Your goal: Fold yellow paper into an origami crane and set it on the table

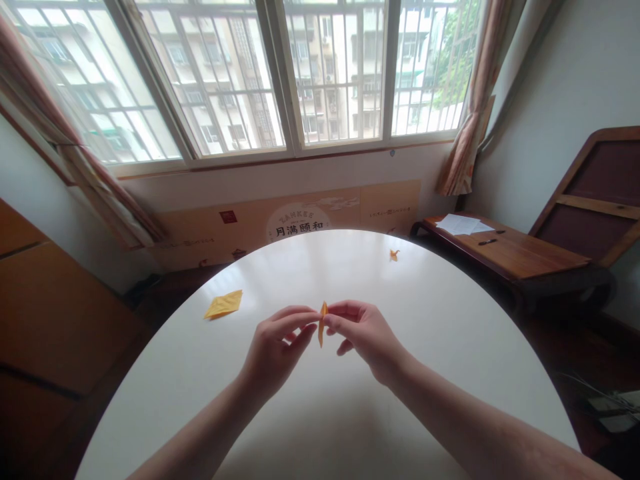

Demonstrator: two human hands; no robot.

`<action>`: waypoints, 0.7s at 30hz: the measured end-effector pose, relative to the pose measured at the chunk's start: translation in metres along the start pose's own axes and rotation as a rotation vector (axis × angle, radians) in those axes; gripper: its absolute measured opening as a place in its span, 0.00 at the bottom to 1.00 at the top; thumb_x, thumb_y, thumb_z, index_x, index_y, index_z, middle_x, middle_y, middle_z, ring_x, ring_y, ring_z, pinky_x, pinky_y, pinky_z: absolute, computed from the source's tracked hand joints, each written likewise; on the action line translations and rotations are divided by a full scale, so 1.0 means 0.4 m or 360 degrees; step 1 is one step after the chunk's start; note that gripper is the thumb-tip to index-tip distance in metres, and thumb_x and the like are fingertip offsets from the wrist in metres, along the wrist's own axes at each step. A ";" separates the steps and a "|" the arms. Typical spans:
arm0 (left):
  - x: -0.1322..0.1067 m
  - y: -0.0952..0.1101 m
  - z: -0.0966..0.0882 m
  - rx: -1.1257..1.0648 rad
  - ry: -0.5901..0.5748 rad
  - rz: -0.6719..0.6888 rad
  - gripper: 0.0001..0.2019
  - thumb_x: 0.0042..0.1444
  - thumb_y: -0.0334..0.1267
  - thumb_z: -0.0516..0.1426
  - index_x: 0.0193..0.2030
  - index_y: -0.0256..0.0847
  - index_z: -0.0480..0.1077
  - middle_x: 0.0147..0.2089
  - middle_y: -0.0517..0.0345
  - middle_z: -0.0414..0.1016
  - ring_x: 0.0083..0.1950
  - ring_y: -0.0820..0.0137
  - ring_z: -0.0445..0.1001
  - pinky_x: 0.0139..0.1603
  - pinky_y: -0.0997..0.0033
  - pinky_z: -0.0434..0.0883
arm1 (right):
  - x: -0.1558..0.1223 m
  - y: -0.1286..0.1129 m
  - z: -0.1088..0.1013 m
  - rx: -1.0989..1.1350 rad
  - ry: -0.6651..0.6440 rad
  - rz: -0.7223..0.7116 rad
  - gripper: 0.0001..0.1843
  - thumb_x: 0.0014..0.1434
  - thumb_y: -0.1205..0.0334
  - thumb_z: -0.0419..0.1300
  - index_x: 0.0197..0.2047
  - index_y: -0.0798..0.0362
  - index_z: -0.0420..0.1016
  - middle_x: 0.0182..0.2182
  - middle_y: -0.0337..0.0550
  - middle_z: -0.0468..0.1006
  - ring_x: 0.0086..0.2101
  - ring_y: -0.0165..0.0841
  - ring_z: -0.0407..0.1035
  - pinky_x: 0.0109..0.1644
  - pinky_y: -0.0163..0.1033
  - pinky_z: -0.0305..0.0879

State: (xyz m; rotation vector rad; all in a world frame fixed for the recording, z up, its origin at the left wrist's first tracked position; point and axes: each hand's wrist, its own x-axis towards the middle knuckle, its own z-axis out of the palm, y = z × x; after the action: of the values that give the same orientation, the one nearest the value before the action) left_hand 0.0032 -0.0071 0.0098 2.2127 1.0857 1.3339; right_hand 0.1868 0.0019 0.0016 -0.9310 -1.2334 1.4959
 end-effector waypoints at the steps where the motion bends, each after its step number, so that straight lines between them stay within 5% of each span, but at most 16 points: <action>1: 0.000 0.000 0.000 -0.0004 -0.0010 -0.0007 0.12 0.58 0.25 0.57 0.42 0.43 0.79 0.42 0.52 0.79 0.36 0.71 0.78 0.28 0.77 0.74 | 0.000 0.000 0.000 -0.0001 0.0002 -0.0002 0.16 0.51 0.53 0.70 0.39 0.54 0.81 0.33 0.46 0.80 0.36 0.36 0.72 0.27 0.33 0.67; 11: -0.001 -0.002 0.002 -0.0087 -0.0047 -0.0059 0.12 0.55 0.25 0.58 0.42 0.42 0.79 0.40 0.52 0.81 0.34 0.70 0.78 0.28 0.76 0.75 | 0.001 0.010 0.002 -0.0033 0.0071 -0.0004 0.19 0.54 0.56 0.68 0.47 0.52 0.72 0.30 0.44 0.82 0.34 0.37 0.75 0.27 0.35 0.67; 21: 0.000 -0.007 0.003 -0.0214 0.0021 -0.0158 0.05 0.55 0.30 0.61 0.36 0.41 0.79 0.35 0.54 0.81 0.31 0.72 0.76 0.26 0.79 0.72 | 0.003 0.018 0.003 -0.0222 -0.0032 -0.0315 0.05 0.55 0.61 0.64 0.35 0.52 0.76 0.30 0.42 0.80 0.32 0.36 0.75 0.25 0.35 0.69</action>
State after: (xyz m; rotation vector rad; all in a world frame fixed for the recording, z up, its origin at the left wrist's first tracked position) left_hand 0.0029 -0.0054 0.0075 2.0303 1.0630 1.3398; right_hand 0.1841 0.0024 -0.0053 -0.8584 -1.4161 1.2793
